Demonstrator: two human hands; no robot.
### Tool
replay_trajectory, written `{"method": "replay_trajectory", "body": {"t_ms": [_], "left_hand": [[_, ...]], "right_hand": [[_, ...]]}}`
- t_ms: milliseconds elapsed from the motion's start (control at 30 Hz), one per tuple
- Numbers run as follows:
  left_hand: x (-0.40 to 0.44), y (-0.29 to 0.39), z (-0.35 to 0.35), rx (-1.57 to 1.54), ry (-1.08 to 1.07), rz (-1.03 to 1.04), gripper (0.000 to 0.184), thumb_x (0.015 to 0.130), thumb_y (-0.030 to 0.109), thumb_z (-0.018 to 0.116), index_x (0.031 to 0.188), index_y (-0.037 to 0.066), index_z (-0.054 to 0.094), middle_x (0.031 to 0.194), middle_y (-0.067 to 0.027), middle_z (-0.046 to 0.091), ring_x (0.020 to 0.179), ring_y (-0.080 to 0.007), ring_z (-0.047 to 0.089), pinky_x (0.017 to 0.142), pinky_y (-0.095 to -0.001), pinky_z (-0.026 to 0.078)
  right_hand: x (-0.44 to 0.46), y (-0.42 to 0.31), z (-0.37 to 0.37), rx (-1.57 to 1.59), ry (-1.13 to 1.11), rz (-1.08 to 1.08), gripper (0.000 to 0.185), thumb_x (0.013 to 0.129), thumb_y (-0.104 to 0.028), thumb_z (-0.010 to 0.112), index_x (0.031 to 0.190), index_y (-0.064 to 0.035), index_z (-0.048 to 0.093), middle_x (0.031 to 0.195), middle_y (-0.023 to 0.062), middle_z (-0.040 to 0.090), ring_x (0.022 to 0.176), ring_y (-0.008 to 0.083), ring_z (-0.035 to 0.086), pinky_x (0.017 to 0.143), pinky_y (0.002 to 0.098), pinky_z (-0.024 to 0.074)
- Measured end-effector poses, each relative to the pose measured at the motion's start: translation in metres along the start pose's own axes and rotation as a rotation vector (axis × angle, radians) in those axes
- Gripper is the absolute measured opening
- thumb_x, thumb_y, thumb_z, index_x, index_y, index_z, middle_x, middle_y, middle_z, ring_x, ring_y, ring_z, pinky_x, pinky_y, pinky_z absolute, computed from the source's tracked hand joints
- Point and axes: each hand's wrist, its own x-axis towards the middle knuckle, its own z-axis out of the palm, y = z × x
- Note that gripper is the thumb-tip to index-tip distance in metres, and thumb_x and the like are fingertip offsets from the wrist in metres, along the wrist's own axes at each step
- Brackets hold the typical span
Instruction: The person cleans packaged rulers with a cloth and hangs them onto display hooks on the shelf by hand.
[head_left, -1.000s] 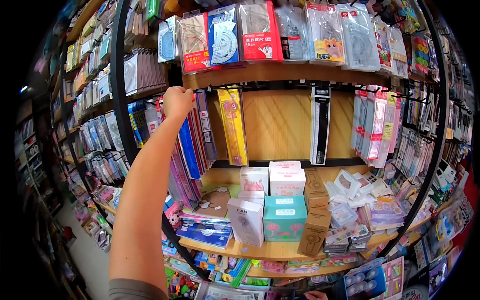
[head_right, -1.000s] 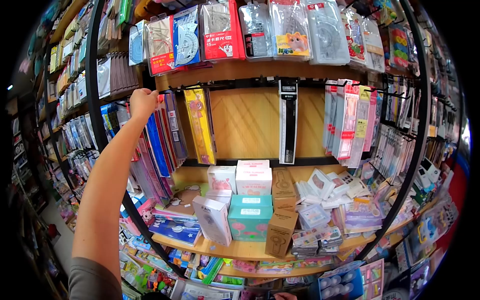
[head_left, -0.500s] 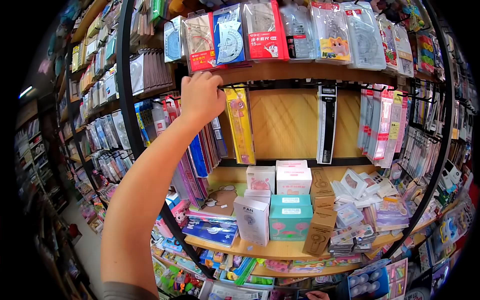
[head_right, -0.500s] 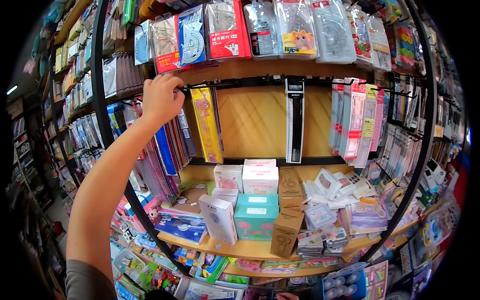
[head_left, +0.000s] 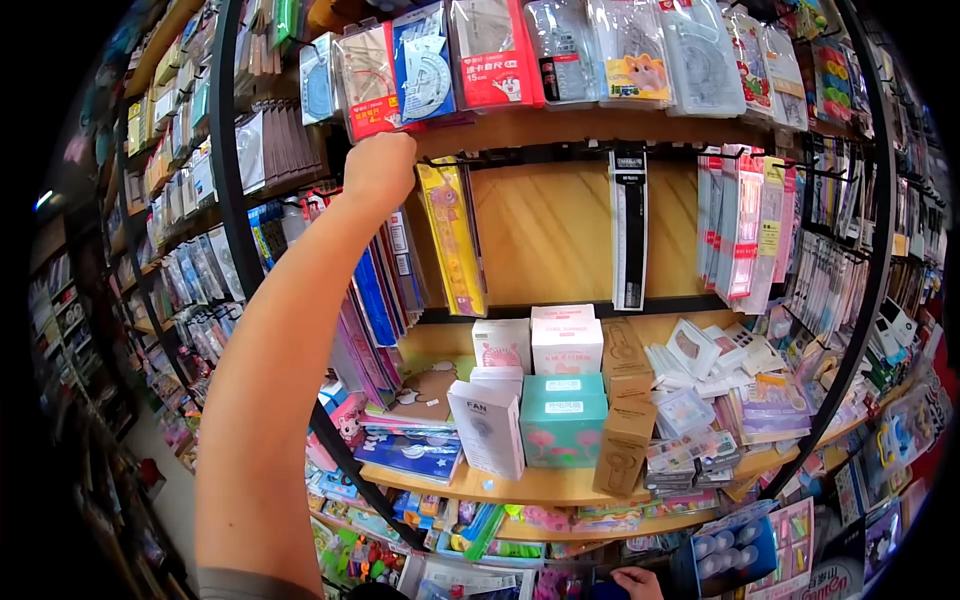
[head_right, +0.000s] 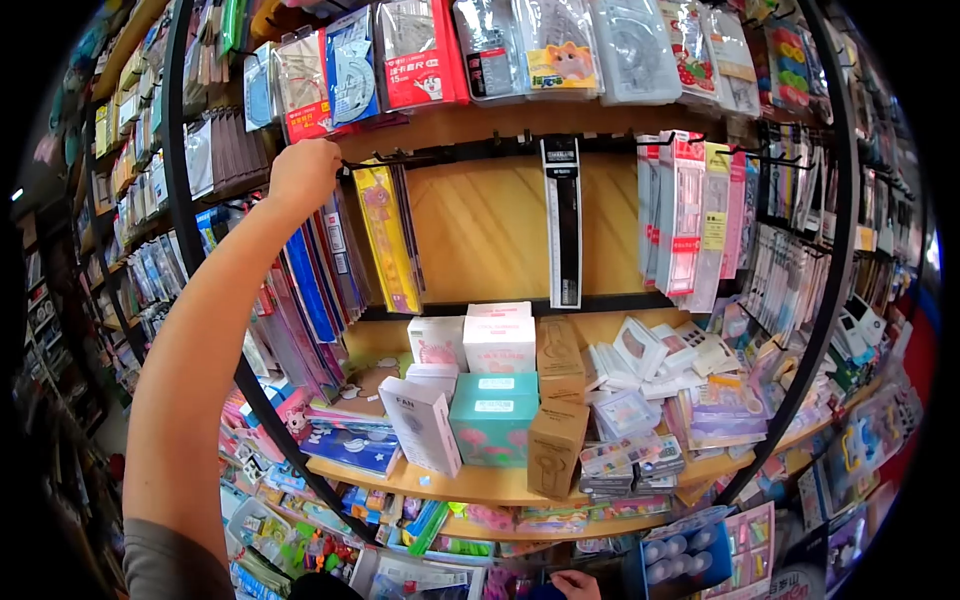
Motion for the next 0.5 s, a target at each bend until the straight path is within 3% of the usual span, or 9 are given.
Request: {"method": "replay_trajectory", "body": {"t_ms": [200,500], "left_hand": [[0.0,-0.002,-0.001,-0.005,-0.039,-0.084,0.009,0.07,0.007,0.056,0.074,0.004,0.063,0.077,-0.0152,0.063,0.073,-0.0296,0.063,0.064,-0.0388,0.05],[-0.006,-0.019,0.006,-0.013,-0.04,0.005,0.009,0.068,0.005,0.056,0.074,0.005,0.064,0.079,-0.0154,0.063,0.075,-0.0307,0.062,0.067,-0.0391,0.05]], "right_hand": [[0.0,-0.001,-0.001,-0.029,0.025,-0.026,0.02,0.081,-0.015,0.061,0.094,0.0006,0.063,0.086,0.0032,0.063,0.081,0.0115,0.055,0.074,0.0236,0.0437],[-0.002,-0.011,0.005,-0.028,0.037,-0.005,0.019,0.081,-0.014,0.062,0.093,0.0001,0.063,0.085,0.0029,0.063,0.079,0.0113,0.055,0.074,0.0236,0.0438]]}}
